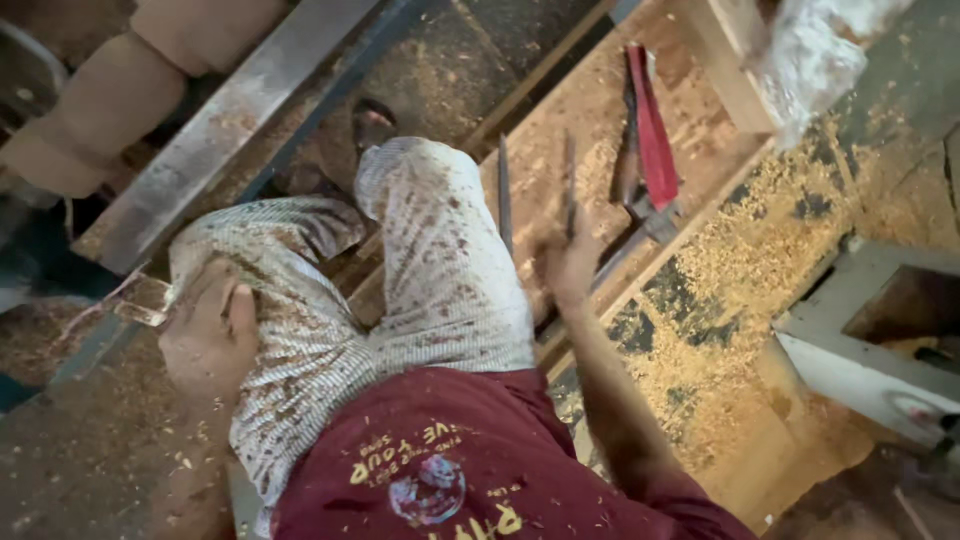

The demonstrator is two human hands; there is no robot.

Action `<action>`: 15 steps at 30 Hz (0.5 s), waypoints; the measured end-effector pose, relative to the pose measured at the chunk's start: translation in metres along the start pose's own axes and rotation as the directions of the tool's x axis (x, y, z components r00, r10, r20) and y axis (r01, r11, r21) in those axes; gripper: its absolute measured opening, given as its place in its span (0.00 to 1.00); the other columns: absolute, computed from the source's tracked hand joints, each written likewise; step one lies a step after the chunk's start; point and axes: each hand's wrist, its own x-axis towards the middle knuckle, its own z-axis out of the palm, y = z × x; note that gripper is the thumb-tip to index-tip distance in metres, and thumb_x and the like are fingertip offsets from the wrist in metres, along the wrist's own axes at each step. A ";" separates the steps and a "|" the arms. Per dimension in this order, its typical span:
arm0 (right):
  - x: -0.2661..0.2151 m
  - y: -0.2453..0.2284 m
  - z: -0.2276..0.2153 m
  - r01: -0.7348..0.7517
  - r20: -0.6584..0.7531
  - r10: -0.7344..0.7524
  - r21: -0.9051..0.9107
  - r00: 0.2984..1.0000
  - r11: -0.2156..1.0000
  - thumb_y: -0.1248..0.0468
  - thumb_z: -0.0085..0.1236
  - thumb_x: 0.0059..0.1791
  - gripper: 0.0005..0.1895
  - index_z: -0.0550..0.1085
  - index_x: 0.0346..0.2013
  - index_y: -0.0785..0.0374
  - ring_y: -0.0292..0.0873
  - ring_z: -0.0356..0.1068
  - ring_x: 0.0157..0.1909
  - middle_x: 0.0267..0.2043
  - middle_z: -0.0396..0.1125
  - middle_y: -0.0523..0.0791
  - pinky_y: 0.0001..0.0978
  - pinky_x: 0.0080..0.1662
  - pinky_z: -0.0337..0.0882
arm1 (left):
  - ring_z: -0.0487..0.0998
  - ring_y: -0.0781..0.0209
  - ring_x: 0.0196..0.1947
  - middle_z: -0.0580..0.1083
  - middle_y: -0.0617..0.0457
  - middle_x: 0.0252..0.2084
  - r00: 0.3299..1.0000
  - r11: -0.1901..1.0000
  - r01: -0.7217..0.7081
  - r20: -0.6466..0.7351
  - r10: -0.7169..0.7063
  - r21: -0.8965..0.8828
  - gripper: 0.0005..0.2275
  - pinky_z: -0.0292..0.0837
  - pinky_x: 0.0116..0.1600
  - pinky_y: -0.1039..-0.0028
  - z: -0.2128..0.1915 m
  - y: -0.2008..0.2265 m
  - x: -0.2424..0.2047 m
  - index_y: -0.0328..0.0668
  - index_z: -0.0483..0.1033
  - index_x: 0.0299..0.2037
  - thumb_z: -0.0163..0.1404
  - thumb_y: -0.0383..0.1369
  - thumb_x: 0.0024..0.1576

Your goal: The person uses a chisel to shape a cylindrical wooden blank mounted on a lathe. They smooth the surface and carve decorative grooves along the length of the piece while it spins.

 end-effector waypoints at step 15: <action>0.024 0.067 -0.056 0.219 -0.329 -0.485 -0.598 0.810 0.771 0.60 0.58 0.52 0.12 0.74 0.50 0.54 0.64 0.71 0.47 0.49 0.70 0.57 0.54 0.48 0.71 | 0.82 0.46 0.48 0.79 0.39 0.52 0.978 0.986 0.161 0.127 -0.164 0.038 0.09 0.79 0.52 0.62 -0.023 0.003 -0.014 0.29 0.78 0.53 0.49 0.31 0.75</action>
